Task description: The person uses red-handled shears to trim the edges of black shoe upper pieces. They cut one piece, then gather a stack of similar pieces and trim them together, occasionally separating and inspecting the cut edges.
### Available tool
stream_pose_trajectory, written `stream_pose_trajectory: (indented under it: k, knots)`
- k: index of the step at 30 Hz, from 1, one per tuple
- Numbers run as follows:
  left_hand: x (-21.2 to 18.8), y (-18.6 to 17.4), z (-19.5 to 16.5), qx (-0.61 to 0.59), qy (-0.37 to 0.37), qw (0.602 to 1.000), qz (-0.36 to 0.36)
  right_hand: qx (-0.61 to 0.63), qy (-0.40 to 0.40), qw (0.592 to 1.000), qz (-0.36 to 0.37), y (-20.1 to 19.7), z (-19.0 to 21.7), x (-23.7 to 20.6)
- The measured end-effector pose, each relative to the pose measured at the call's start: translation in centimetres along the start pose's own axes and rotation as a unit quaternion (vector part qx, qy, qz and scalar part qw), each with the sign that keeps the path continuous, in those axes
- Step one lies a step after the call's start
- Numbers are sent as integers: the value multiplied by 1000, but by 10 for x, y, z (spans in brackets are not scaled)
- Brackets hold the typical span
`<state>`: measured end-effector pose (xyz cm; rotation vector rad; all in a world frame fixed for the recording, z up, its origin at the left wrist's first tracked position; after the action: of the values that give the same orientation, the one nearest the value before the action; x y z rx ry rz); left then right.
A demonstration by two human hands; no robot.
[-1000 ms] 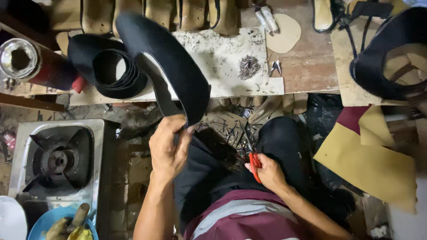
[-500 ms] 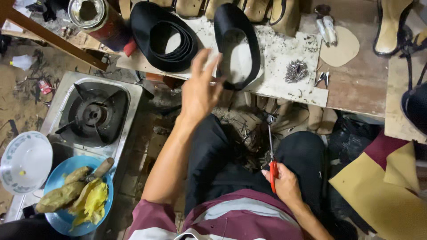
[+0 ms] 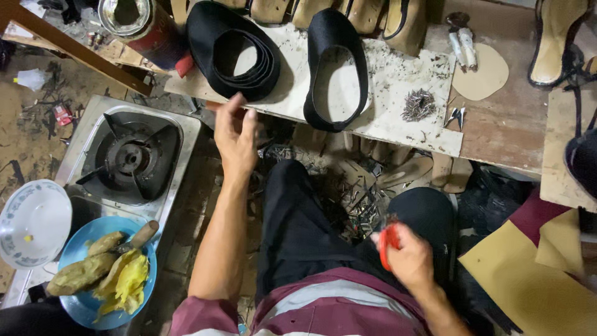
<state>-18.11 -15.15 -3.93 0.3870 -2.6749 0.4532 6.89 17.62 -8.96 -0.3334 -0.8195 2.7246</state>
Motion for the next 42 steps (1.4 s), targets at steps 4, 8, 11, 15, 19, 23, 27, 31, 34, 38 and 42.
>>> stream_pose_trajectory:
  k: [4,8,11,15,19,23,27,31,34,38,42]
  knots:
    - [-36,8,26,-180,-226,956,55,-173,-119,967,-146,-63,20,55]
    - [-79,15,27,-175,-275,938,115,-283,-130,934,-173,-107,30,108]
    - [-109,16,28,-187,-340,907,163,-348,-104,916,-173,-119,34,138]
    - [-136,-2,33,-179,-368,894,182,-380,-86,907,-156,-122,40,162]
    - [-154,-34,44,-183,-414,878,157,-388,-53,913,-114,-125,50,175]
    - [-163,-61,54,-229,-448,858,106,-349,-238,899,-118,-102,117,157]
    - [-163,-67,54,-282,-442,847,86,-165,-459,872,-34,-24,207,149]
    - [-160,-62,44,-308,-419,850,88,-212,-535,815,62,68,280,158]
    - [-158,-60,35,-323,-407,850,85,-269,-551,786,81,125,316,172]
    - [-154,-69,25,-357,-383,849,70,-304,-567,760,95,168,335,189]
    - [-146,-86,16,-397,-348,848,47,-332,-538,765,124,177,338,195]
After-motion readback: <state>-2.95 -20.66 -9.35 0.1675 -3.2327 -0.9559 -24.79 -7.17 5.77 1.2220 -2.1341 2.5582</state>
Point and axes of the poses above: each hand's wrist, its own x-axis towards the middle knuckle, its own y-axis out of the palm, z = x × y, the point moved 4 cm from there along x, towards the middle knuckle, and after that the axes turned 5 degrees about x, right-handed, at the moved point
